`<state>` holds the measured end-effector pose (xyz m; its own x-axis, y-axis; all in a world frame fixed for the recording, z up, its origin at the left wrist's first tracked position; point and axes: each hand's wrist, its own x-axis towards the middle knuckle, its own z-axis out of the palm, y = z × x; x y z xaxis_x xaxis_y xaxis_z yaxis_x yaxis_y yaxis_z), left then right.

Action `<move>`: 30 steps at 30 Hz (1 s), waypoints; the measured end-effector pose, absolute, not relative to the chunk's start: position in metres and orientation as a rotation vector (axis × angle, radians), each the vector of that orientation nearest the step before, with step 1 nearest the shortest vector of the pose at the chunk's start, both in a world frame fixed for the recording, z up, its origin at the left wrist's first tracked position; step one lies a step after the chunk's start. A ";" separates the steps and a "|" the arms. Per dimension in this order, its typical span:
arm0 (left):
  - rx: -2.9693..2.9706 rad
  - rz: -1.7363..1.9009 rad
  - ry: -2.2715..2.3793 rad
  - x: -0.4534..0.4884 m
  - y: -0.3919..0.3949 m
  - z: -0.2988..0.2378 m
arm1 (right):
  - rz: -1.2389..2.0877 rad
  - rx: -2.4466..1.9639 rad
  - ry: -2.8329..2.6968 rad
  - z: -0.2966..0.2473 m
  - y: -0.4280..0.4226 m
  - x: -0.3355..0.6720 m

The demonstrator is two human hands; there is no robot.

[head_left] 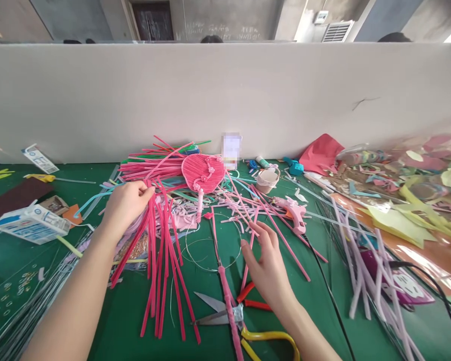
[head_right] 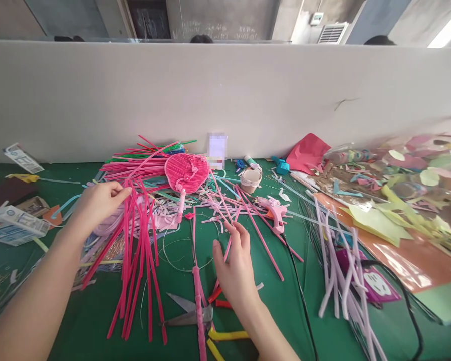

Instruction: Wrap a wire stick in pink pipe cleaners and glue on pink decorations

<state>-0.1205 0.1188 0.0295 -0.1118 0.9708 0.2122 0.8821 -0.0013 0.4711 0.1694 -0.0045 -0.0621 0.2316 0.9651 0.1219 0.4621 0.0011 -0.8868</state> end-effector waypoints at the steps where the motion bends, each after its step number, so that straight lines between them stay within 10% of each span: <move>1: 1.923 0.786 2.056 -0.120 0.116 0.035 | 0.682 -1.605 -1.398 -0.059 -0.005 0.171; 12: 1.221 0.748 1.024 -0.029 0.078 0.020 | 0.560 -1.133 -1.785 -0.039 -0.003 0.160; 23: 1.722 0.682 1.438 -0.034 0.102 -0.030 | 0.890 -1.219 -1.168 -0.037 -0.002 0.176; 30: 1.902 0.512 1.644 -0.028 0.121 -0.056 | 0.489 -1.338 -1.886 -0.049 0.010 0.222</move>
